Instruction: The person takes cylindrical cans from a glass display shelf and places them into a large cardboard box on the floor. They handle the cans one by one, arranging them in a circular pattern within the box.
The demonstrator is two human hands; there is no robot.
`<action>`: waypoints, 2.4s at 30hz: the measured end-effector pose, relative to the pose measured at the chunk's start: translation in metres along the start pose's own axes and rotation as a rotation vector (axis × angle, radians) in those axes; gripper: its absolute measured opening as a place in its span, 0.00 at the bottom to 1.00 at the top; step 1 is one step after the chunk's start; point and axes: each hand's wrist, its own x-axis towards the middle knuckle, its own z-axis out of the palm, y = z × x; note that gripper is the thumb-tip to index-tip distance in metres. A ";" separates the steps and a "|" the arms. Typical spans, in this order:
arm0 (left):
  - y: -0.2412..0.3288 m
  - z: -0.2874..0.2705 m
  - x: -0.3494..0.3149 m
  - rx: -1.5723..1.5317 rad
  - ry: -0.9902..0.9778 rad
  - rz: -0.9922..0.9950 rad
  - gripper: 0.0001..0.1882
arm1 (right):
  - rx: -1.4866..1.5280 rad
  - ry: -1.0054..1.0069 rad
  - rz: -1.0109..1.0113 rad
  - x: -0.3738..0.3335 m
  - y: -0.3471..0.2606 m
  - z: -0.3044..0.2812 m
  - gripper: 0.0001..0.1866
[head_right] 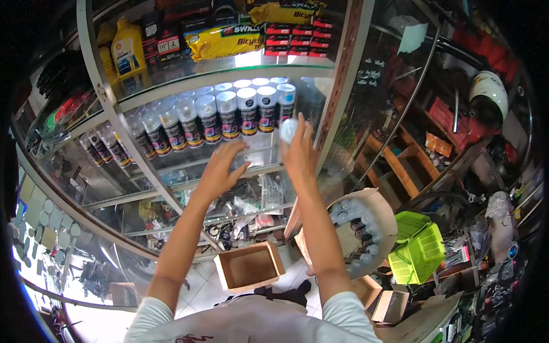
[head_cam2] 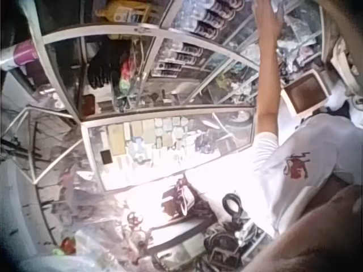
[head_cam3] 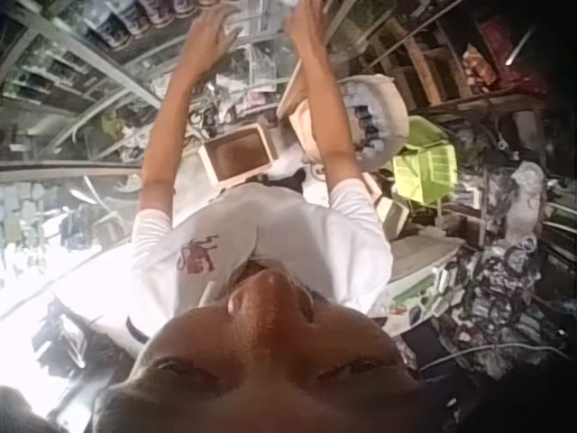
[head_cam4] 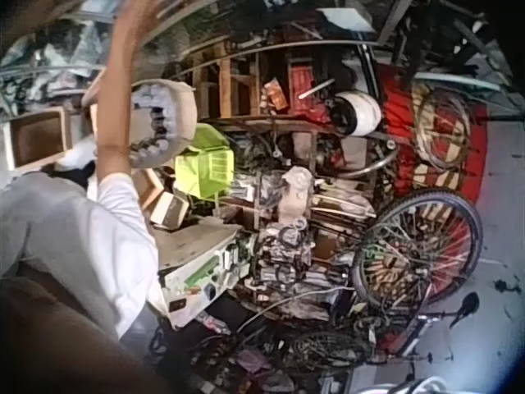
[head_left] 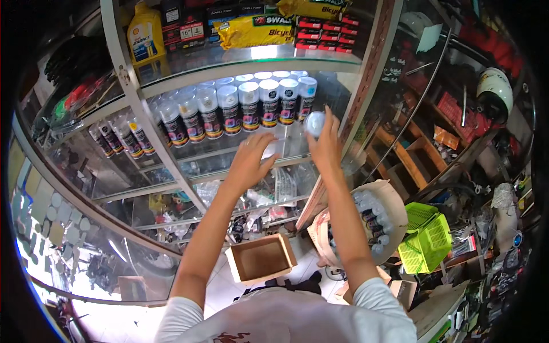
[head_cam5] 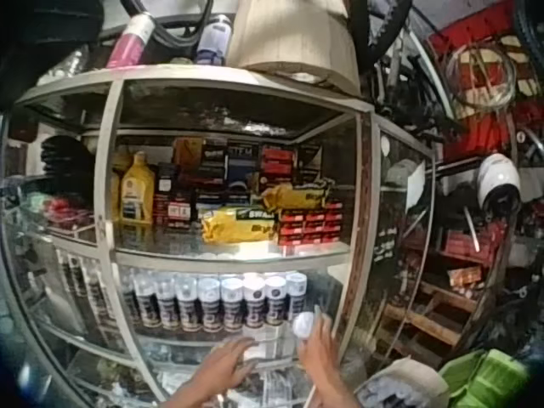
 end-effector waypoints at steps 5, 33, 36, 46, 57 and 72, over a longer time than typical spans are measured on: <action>-0.031 0.067 0.126 0.251 -0.103 0.036 0.36 | 0.086 -0.130 -0.044 -0.028 0.022 -0.036 0.40; 0.028 0.130 0.123 0.129 0.528 -0.007 0.36 | -0.023 0.001 0.716 -0.370 0.309 -0.192 0.39; 0.093 0.084 0.062 0.259 0.500 -0.149 0.38 | -0.122 0.019 0.689 -0.381 0.405 -0.149 0.39; 0.203 0.128 -0.091 0.157 -0.272 -0.444 0.48 | -0.396 -0.314 0.902 -0.404 0.601 -0.087 0.32; 0.240 0.453 -0.116 -0.383 -0.546 -0.416 0.37 | -0.589 -0.297 0.784 -0.407 0.550 -0.123 0.29; 0.241 0.731 -0.188 -0.602 -0.727 -0.208 0.35 | -0.249 -0.364 1.042 -0.462 0.394 -0.251 0.27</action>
